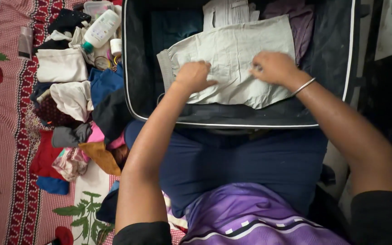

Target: The person packs a suitcase by taking various items of clothing from a bed and placing them into the open luggage.

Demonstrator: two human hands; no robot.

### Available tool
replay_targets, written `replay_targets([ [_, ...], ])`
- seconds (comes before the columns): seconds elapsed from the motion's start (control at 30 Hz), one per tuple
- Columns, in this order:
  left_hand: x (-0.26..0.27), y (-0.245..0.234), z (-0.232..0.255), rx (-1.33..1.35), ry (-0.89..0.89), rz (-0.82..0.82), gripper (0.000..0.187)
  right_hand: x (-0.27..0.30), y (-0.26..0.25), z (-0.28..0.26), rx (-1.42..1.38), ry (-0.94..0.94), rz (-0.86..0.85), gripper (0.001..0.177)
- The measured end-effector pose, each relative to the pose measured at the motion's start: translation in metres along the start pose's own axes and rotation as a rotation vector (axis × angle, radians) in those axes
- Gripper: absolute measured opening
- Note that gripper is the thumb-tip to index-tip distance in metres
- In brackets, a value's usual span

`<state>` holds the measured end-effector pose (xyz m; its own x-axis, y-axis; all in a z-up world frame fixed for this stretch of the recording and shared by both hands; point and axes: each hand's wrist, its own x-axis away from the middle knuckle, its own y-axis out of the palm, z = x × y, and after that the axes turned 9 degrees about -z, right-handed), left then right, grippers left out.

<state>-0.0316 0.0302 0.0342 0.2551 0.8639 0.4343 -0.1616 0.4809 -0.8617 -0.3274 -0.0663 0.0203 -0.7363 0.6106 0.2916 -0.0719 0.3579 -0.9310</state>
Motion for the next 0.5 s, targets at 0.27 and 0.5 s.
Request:
replay_targets([
  [0.27, 0.008, 0.064, 0.009, -0.267, -0.060, -0.484, 0.056, 0.029, 0.034, -0.050, 0.235, -0.190, -0.439, 0.051],
  [0.5, -0.009, 0.107, -0.030, -0.437, -0.133, -0.342, 0.028, 0.033, 0.044, -0.036, 0.263, -0.064, -0.481, 0.036],
])
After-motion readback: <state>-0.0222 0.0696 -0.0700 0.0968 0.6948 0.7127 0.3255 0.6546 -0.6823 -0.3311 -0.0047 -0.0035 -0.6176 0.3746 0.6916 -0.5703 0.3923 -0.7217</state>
